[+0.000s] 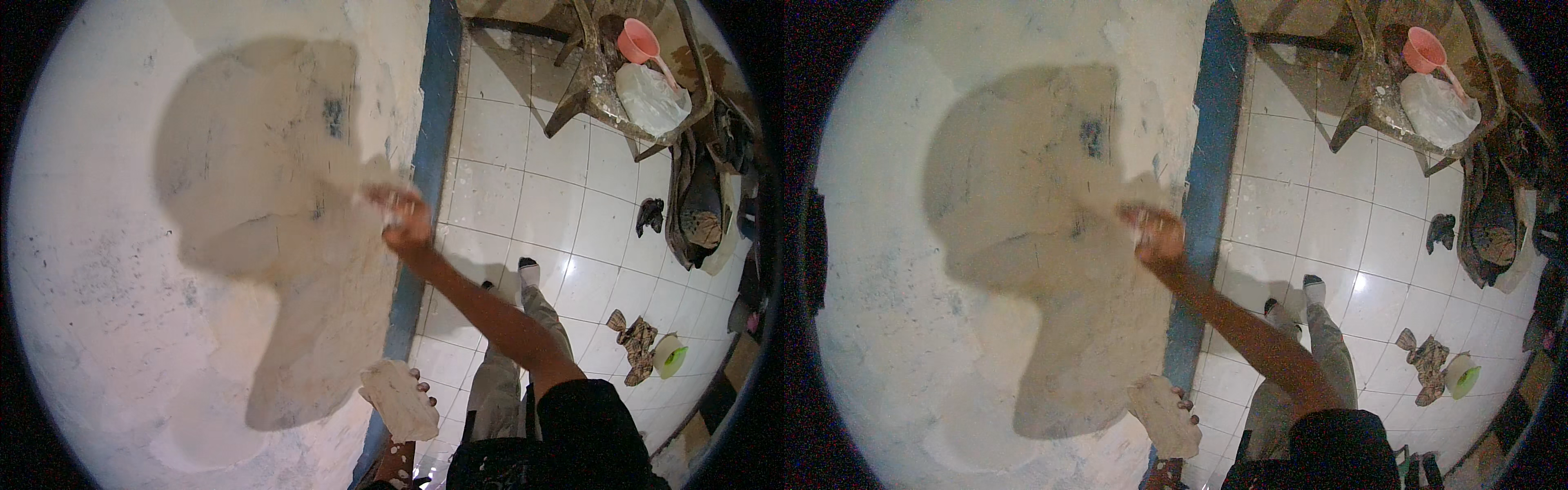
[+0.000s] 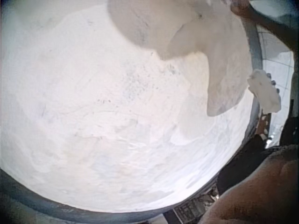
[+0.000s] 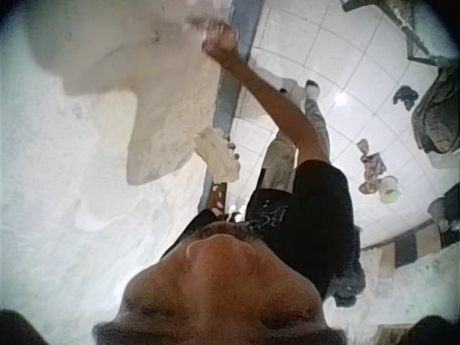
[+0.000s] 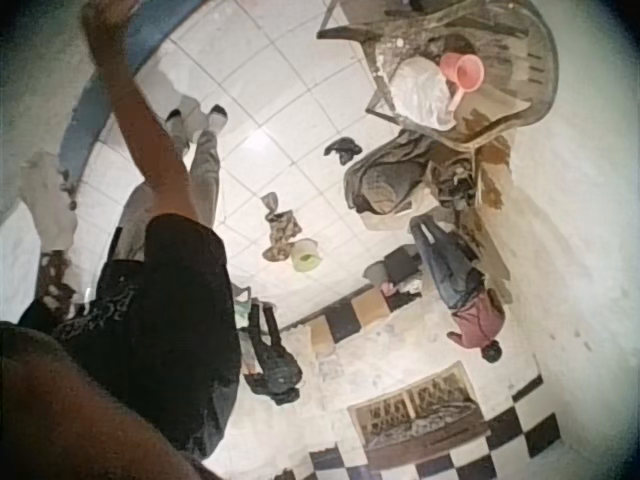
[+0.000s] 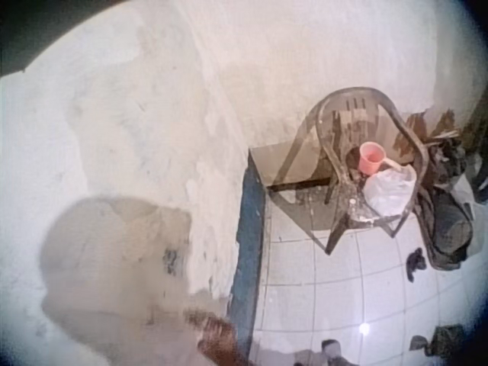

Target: The person applies a white substance from a container to a damaged wall using a small tool, spreading it to smooth out the surface.

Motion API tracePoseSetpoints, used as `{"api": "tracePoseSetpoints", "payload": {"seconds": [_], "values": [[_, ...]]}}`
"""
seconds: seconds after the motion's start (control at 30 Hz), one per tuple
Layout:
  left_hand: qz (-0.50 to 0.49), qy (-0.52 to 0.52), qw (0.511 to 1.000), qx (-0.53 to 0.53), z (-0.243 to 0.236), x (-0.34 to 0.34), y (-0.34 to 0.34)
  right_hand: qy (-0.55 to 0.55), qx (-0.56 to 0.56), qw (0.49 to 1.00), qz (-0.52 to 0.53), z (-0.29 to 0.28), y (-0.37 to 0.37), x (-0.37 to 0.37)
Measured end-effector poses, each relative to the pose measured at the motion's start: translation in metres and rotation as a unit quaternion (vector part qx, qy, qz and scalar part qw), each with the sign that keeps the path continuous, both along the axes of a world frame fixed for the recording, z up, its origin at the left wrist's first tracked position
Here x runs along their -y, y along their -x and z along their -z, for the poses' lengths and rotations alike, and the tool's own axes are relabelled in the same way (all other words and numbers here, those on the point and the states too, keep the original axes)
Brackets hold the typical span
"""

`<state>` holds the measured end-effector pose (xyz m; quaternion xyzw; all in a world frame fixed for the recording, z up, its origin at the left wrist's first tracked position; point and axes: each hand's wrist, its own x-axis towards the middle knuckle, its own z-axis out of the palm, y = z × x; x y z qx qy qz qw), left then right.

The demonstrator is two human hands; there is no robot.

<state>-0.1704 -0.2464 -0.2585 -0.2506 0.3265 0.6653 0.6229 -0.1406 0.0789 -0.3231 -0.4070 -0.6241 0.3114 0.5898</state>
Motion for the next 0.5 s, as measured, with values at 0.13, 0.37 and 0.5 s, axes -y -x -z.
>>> {"api": "tracePoseSetpoints", "payload": {"seconds": [0.13, 0.37, 0.5], "values": [[-0.002, 0.019, 1.0, 0.0, 0.006, 0.009, 0.004, 0.091, -0.039, 0.992, 0.071, -0.003, 0.011, -0.072], [0.036, 0.085, 0.993, -0.074, -0.01, 0.002, -0.003, 0.028, -0.072, 0.996, -0.042, 0.029, 0.051, 0.06], [0.127, 0.039, 0.991, -0.036, -0.002, -0.005, -0.001, 0.145, -0.165, 0.975, -0.032, 0.072, 0.004, 0.04]]}}
